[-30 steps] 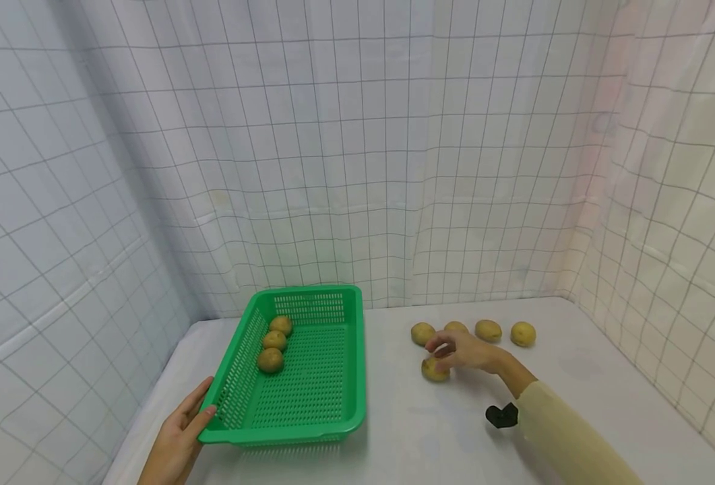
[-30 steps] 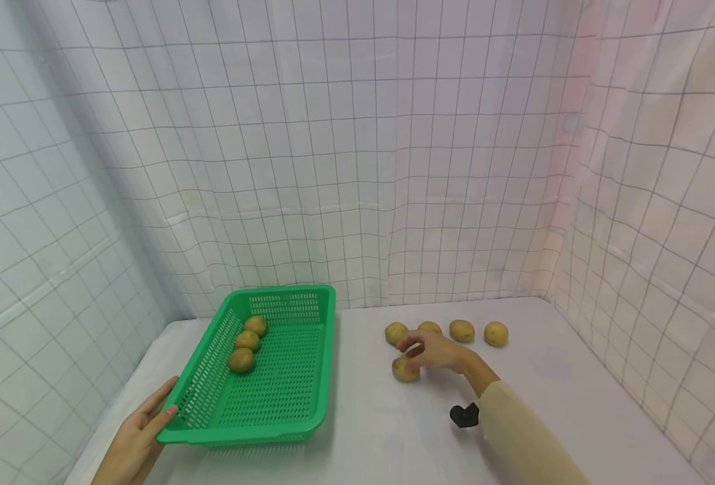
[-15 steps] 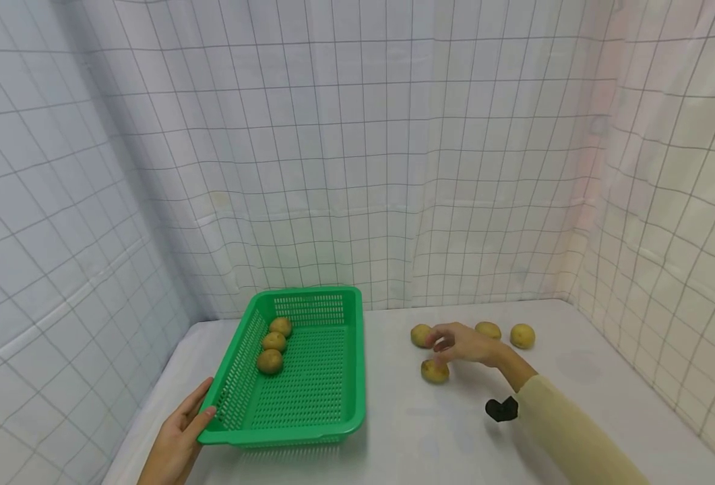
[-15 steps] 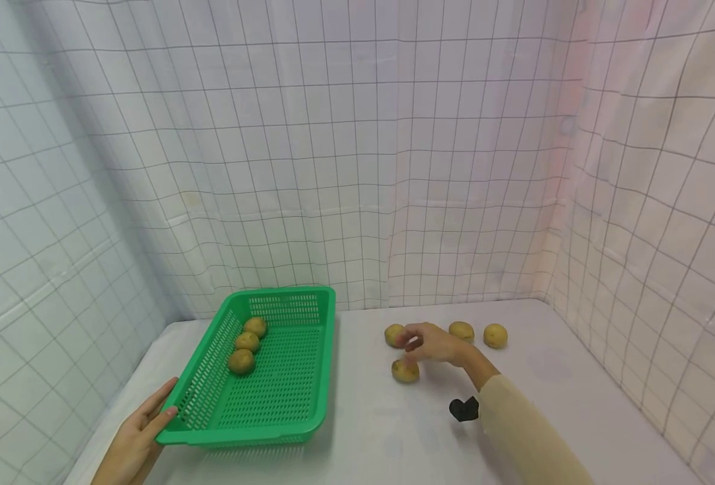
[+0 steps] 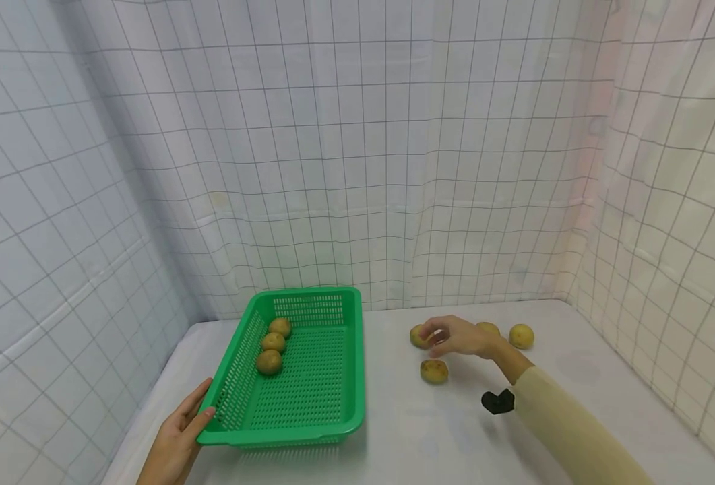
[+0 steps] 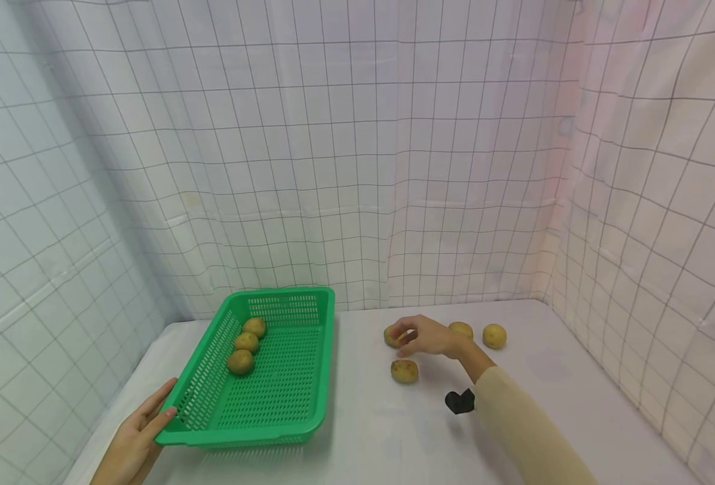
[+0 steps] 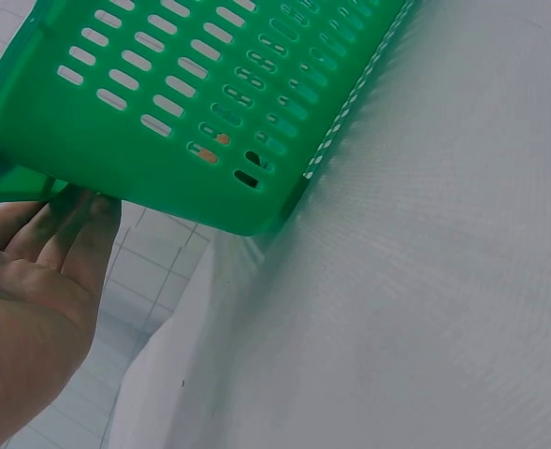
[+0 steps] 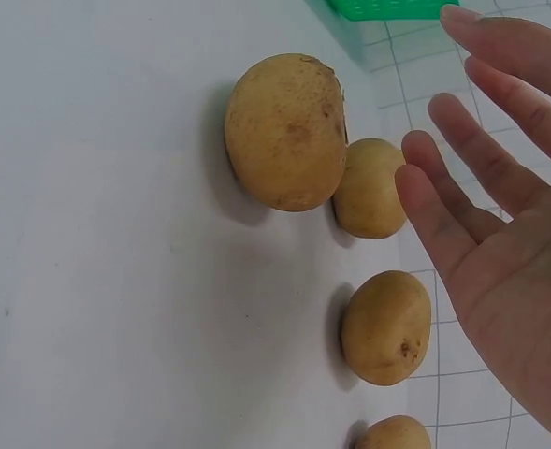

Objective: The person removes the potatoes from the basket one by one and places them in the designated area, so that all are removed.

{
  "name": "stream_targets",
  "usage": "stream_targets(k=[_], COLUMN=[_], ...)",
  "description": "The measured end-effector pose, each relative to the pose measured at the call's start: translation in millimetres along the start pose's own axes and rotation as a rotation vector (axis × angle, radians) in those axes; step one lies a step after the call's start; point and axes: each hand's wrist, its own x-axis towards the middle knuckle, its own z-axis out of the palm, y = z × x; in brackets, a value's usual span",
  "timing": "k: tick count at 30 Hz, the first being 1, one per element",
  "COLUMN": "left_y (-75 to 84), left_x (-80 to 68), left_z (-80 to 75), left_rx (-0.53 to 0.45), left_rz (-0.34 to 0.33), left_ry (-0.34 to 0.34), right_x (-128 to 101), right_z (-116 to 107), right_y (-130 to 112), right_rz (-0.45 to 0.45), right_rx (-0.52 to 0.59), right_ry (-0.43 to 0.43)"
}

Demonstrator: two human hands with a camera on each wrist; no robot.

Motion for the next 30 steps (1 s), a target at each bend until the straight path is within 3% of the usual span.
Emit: stream_targets(k=[12, 24, 30], left_y=[-1.1, 0.9, 2.0], left_x=[0.2, 1.3, 1.1], left_z=[-0.9, 1.1, 0.4], left_rx=[-0.007, 0.01, 0.016], left_rz=[0.01, -0.003, -0.025], left_ry=[-0.01, -0.012, 0.008], right_x=[10, 18, 23], right_z=[-3, -3, 0], right_y=[-15, -26, -34], right_rz=[0.069, 0.002, 0.014], right_rx=[-0.003, -0.026, -0.009], right_ry=[-0.024, -0.042, -0.057])
